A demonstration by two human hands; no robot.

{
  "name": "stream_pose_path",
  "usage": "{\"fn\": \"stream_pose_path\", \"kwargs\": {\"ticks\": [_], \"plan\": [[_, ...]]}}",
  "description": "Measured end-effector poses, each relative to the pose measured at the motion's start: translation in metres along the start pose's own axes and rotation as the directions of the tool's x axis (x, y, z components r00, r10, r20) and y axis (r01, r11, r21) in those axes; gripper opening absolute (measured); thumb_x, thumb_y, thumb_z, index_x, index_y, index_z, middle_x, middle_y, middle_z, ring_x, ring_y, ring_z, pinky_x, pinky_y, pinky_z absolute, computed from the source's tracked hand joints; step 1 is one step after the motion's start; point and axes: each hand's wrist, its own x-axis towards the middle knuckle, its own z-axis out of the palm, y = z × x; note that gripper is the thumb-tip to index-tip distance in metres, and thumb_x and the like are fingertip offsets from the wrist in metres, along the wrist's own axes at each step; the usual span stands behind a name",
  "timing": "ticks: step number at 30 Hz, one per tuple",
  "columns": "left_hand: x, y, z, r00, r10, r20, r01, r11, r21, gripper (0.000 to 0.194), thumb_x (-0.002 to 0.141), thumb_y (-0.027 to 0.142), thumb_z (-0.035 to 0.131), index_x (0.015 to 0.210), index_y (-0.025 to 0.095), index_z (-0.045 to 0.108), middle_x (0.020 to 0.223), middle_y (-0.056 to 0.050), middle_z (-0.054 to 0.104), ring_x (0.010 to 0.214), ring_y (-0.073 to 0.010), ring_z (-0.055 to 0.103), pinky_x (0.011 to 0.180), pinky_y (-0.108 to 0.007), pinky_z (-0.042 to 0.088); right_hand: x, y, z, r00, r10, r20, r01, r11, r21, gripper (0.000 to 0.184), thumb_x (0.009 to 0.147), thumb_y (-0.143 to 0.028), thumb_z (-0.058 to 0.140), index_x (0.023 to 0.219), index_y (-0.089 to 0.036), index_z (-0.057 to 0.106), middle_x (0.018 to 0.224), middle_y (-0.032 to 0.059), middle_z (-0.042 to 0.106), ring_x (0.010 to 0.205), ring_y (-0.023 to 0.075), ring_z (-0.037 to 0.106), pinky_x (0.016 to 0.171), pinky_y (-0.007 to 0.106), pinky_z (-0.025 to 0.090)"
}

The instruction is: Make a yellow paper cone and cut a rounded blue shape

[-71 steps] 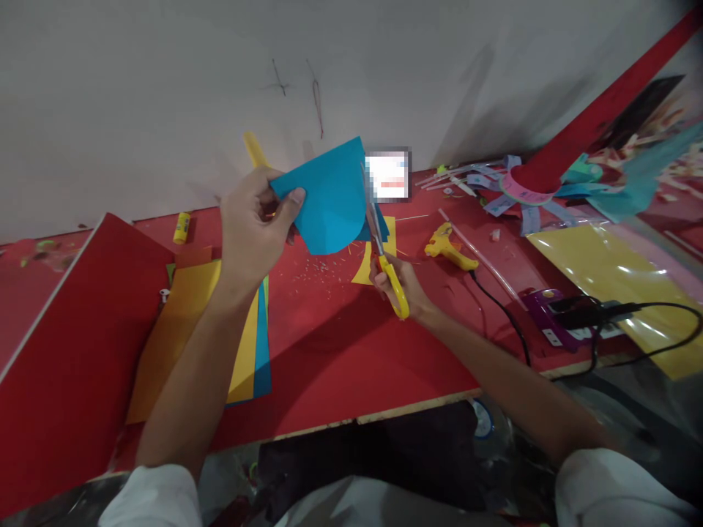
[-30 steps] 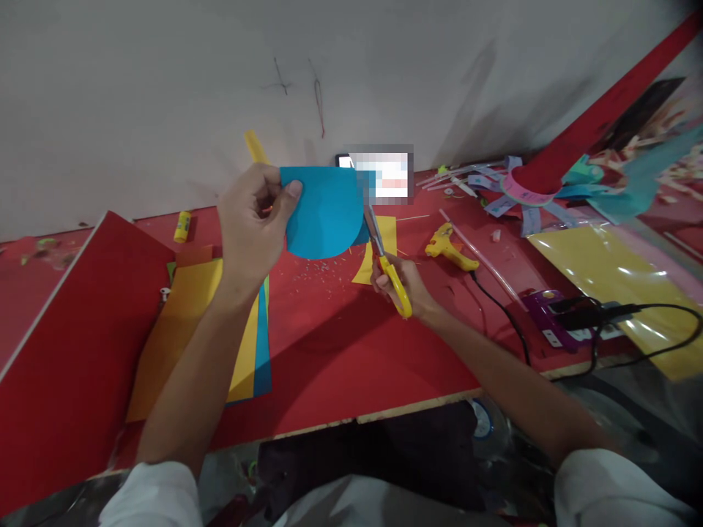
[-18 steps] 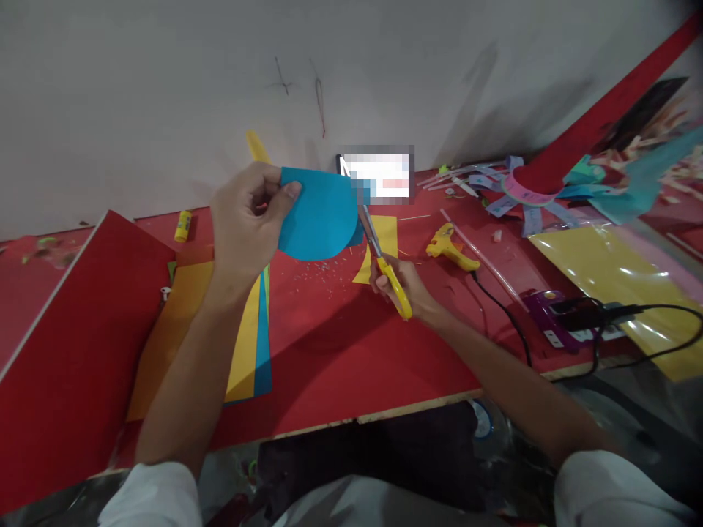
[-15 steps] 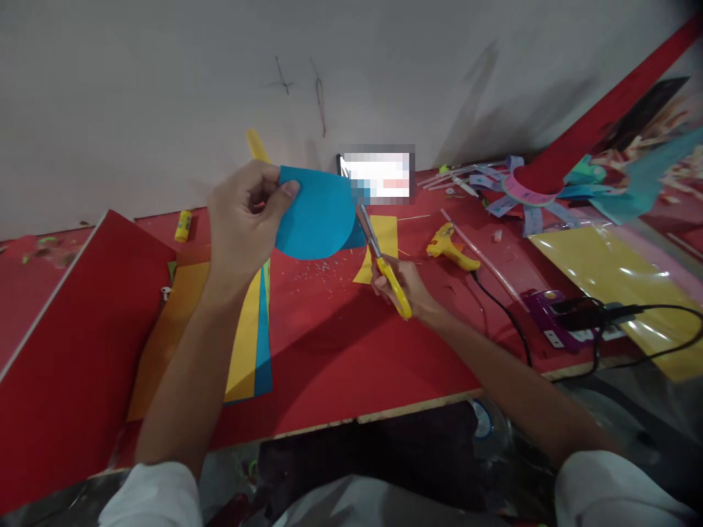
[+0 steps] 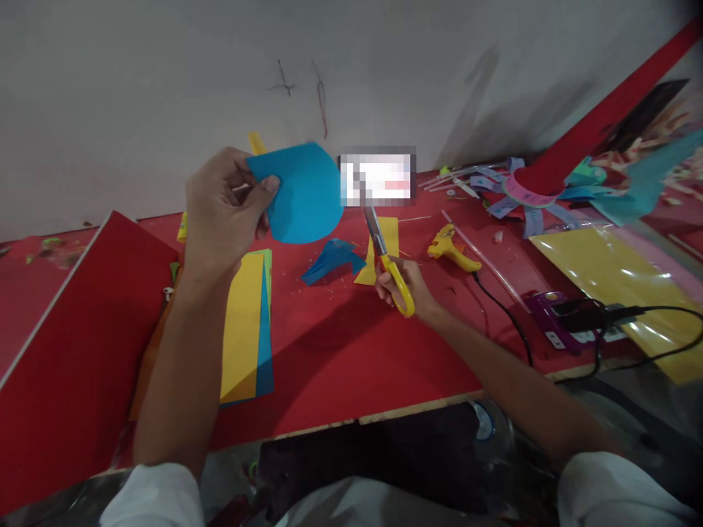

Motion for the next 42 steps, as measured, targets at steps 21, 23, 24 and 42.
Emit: {"fn": "stream_pose_path", "kwargs": {"ticks": [21,23,24,42], "plan": [[-0.031,-0.023,0.073,0.964,-0.232,-0.132,0.173,0.92,-0.353,0.048,0.084,0.055,0.083,0.125,0.036,0.065,0.124,-0.005,0.076,0.124,-0.0283,0.072,0.096,-0.044,0.067,-0.001,0.01,0.016,0.988,-0.121,0.094,0.129,0.988,-0.084,0.07,0.079,-0.093,0.059,0.091,-0.025,0.058,0.069,-0.0043,0.05,0.053,0.0113,0.04,0.049,0.03,0.034],[-0.034,-0.023,0.08,0.964,-0.231,-0.132,0.177,0.928,-0.328,0.051,0.084,0.06,0.081,0.125,0.033,0.065,0.123,-0.006,0.076,0.123,-0.0279,0.072,0.095,-0.043,0.067,-0.002,0.008,0.016,0.99,-0.12,0.07,0.126,0.988,-0.093,0.066,0.079,-0.09,0.063,0.09,-0.025,0.058,0.072,-0.0033,0.051,0.056,0.0116,0.041,0.05,0.03,0.035],[-0.037,-0.023,0.083,0.964,-0.236,-0.125,0.187,0.93,-0.317,0.051,0.085,0.061,0.08,0.124,0.031,0.066,0.122,-0.007,0.077,0.121,-0.0276,0.073,0.095,-0.042,0.067,-0.002,0.007,0.015,0.991,-0.124,0.059,0.129,0.987,-0.093,0.066,0.081,-0.089,0.062,0.091,-0.025,0.059,0.073,-0.0027,0.052,0.057,0.0119,0.043,0.051,0.03,0.036],[-0.052,-0.01,0.096,0.954,-0.298,-0.029,0.28,0.923,-0.264,0.068,0.077,0.057,0.089,0.131,0.023,0.067,0.105,-0.011,0.081,0.097,-0.0308,0.08,0.083,-0.041,0.069,-0.001,0.017,0.004,0.977,-0.205,-0.063,0.194,0.97,-0.146,0.07,0.086,-0.095,0.049,0.09,-0.025,0.058,0.071,-0.0019,0.052,0.056,0.0141,0.048,0.051,0.03,0.04]]}}
